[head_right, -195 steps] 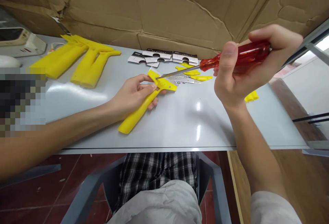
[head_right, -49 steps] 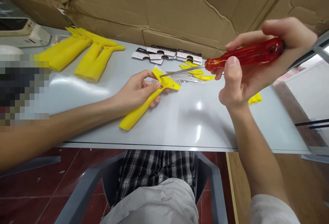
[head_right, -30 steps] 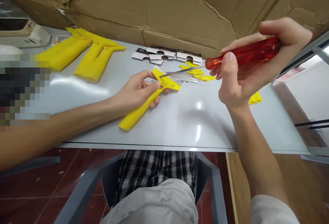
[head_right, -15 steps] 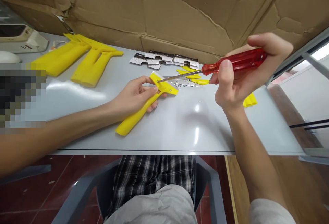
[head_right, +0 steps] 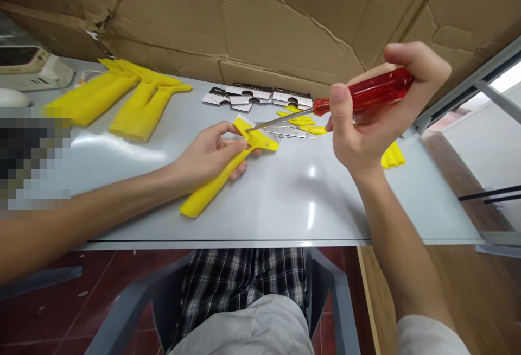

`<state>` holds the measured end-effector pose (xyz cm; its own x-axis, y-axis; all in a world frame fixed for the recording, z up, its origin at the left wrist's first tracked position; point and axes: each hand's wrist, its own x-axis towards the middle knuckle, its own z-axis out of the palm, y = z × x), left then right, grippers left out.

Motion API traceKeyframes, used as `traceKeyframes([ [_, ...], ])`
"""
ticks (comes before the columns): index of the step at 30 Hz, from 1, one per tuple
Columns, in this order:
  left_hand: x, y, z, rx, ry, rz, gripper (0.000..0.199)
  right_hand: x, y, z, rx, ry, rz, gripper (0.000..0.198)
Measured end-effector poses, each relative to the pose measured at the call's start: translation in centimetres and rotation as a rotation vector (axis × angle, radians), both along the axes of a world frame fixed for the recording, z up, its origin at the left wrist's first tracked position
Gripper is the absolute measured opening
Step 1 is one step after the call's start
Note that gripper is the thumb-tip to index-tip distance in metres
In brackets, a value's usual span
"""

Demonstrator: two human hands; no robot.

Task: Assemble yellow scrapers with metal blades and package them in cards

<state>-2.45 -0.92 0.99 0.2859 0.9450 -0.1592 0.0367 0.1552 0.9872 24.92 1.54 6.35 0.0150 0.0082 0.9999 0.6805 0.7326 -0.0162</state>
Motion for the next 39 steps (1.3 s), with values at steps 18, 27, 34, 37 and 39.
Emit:
traceKeyframes([
  [18,0.0,0.2,-0.1,-0.001,0.009,0.003,0.014,-0.5,-0.9,0.1,-0.089,-0.039,0.072,0.032],
  [27,0.3,-0.1,0.4,-0.035,0.010,0.002,0.016,0.2,-0.2,-0.2,-0.015,0.056,-0.016,0.036],
  [34,0.3,0.0,0.5,-0.025,0.028,-0.005,0.015,0.1,0.7,-0.7,-0.004,0.030,0.147,0.042],
  [37,0.3,0.0,0.6,-0.022,0.025,-0.003,0.015,0.1,0.7,-0.8,-0.020,0.008,0.145,0.046],
  [39,0.4,0.0,0.6,-0.025,0.019,-0.002,0.015,0.1,0.6,-0.9,-0.050,0.011,0.104,0.044],
])
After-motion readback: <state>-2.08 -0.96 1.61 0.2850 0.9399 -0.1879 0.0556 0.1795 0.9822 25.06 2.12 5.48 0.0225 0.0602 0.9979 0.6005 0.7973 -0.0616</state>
